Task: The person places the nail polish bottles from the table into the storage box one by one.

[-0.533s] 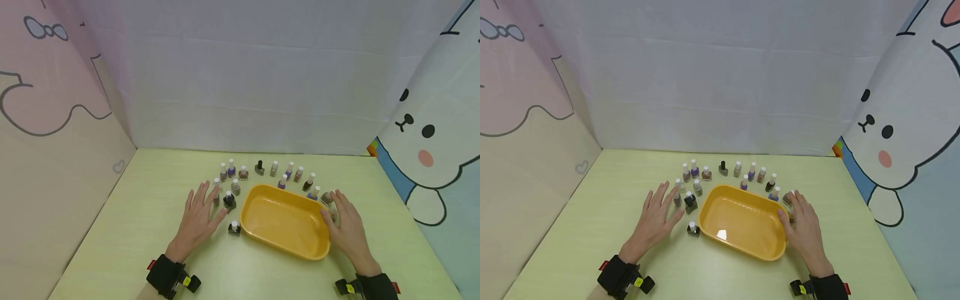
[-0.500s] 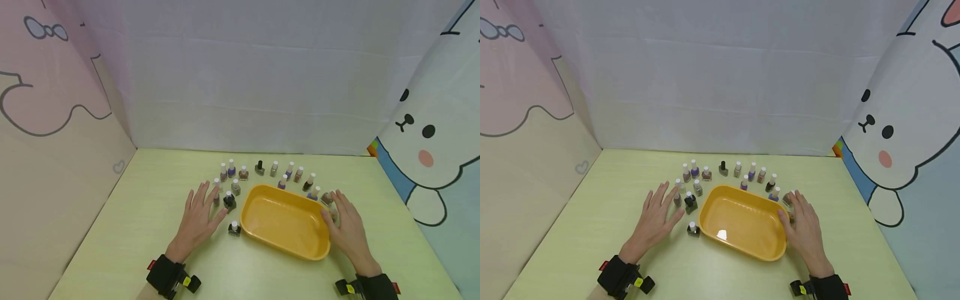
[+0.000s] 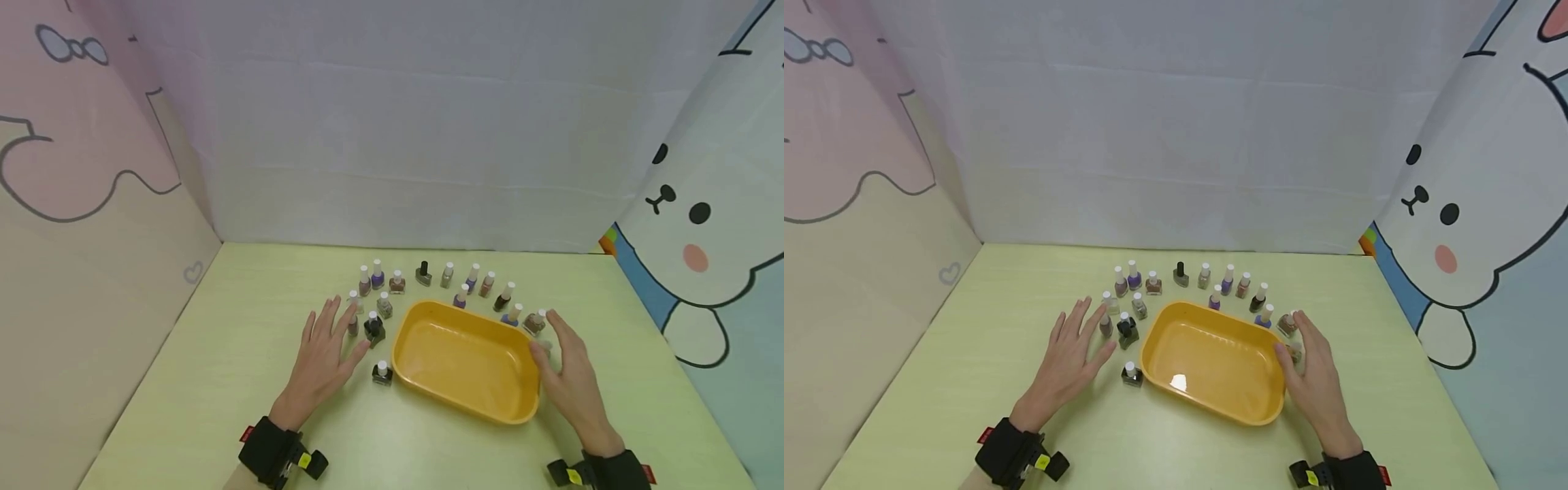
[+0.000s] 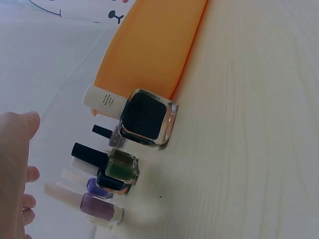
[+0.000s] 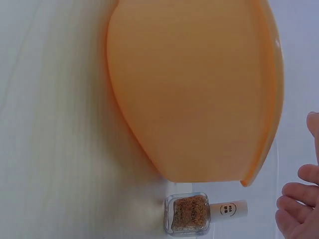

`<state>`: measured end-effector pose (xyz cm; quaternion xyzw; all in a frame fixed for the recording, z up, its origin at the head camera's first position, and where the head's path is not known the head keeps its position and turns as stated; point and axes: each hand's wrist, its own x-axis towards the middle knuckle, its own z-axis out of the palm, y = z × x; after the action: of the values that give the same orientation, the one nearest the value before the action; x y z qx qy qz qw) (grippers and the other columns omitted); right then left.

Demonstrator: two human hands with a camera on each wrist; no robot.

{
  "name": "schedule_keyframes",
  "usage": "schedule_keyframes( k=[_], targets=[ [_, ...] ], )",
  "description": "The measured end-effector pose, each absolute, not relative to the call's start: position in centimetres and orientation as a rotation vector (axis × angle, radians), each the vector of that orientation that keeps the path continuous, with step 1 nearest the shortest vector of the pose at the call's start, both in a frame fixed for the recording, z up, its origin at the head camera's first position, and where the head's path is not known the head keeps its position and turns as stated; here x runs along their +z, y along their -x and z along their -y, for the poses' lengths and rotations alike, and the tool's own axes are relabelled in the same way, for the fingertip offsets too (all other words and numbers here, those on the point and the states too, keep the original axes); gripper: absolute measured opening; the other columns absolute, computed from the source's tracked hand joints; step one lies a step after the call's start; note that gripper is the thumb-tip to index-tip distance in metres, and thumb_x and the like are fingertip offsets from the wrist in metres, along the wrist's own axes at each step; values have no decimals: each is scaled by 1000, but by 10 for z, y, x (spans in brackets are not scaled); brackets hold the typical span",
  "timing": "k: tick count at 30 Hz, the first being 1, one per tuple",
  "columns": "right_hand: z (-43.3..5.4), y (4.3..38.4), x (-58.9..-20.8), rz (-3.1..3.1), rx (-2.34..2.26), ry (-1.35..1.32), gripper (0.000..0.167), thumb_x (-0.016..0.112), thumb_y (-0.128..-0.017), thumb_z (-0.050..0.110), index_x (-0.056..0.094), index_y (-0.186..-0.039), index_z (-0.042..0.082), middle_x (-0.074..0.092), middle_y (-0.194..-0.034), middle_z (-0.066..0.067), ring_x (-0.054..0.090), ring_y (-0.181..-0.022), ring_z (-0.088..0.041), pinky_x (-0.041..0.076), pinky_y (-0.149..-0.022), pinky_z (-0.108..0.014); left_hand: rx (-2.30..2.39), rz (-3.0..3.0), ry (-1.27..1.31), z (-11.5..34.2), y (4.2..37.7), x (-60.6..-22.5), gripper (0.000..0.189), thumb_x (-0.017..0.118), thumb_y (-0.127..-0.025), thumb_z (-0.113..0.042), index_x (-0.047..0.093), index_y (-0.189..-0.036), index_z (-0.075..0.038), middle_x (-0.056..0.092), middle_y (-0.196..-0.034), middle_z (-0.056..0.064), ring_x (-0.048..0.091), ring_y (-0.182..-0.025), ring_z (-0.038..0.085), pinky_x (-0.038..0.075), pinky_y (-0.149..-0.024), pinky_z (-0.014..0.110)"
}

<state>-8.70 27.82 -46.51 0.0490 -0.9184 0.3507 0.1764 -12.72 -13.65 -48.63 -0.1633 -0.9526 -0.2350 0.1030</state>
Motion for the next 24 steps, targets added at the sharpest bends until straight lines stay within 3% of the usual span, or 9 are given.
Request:
schedule_keyframes(
  k=[7, 15, 24],
  targets=[
    [-269, 88, -462, 2627, 1021, -155, 66, 62, -105, 23, 31, -160, 4, 34, -161, -28, 34, -144, -53, 34, -109, -76, -787, 2768, 475, 135, 129, -488, 71, 55, -104, -47, 34, -162, -12, 24, -169, 19, 20, -157, 36, 18, -127, 59],
    [-262, 89, -467, 2620, 1016, -196, 65, 65, -103, 18, 35, -155, -6, 42, -154, -29, 42, -138, -51, 40, -105, -73, -907, 2609, 528, 125, 125, -489, 60, 63, -102, -34, 48, -153, -6, 41, -161, 19, 40, -146, 40, 34, -117, 65],
    [-259, 90, -473, 2647, 982, -197, 64, 66, -103, 18, 36, -154, -7, 45, -152, -30, 44, -137, -48, 38, -107, -72, -1006, 2465, 654, 111, 113, -498, 47, 67, -100, -23, 60, -141, -4, 57, -144, 15, 54, -131, 35, 49, -107, 58]
  ],
)
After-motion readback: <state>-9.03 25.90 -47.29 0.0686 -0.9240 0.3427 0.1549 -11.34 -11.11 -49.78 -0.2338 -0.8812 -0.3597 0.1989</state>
